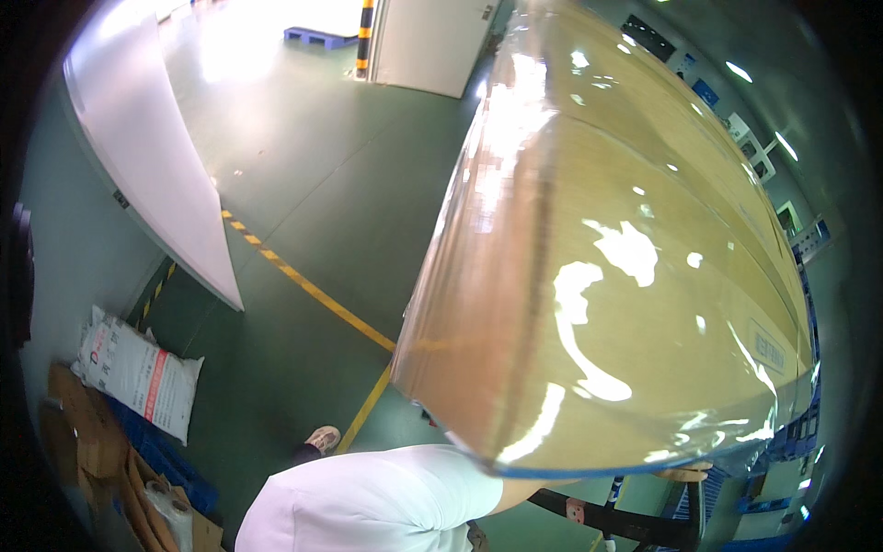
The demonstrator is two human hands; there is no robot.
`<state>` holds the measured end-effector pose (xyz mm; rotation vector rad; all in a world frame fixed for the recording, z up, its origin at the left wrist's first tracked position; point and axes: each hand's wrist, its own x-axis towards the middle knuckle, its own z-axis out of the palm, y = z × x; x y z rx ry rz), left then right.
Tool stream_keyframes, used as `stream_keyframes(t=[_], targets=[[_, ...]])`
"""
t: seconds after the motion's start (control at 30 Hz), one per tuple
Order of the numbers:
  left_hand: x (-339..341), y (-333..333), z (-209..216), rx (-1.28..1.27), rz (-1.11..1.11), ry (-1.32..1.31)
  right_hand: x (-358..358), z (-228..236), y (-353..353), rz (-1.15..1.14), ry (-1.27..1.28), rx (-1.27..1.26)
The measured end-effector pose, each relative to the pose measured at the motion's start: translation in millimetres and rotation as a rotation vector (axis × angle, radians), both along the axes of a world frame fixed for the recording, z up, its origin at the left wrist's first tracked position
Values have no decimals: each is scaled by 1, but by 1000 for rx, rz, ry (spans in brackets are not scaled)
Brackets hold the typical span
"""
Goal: The person places white plastic items into a large cardboard box, moves several boxes to a sealing machine, and then pulls a loaded pallet jack through a warehouse into a storage area.
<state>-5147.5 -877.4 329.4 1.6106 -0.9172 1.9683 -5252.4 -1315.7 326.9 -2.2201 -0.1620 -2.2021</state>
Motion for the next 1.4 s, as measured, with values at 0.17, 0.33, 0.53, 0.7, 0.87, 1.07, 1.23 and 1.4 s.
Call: stream_keyframes(t=[0.17, 0.33, 0.53, 0.7, 0.87, 1.07, 1.23, 1.4], targets=[[27, -19, -8, 99, -27, 132, 30, 9, 24, -93, 0, 115], [40, -20, -10, 126, 133, 146, 64, -28, -26, -227, 365, 460], [51, -28, -14, 209, 180, 252, 71, -36, 0, 107, 263, 486], [59, -21, -24, 250, 289, 249, 77, -37, 33, 295, 230, 558], [40, -25, -16, 225, 390, 207, 74, -19, 41, 299, 190, 483], [32, -34, -18, 214, 472, 150, 76, -11, 38, 356, 204, 481], [17, -41, -20, 196, 514, 174, 80, -17, 27, 396, 185, 461], [4, -45, -20, 199, 546, 196, 92, -12, 17, 452, 330, 503]])
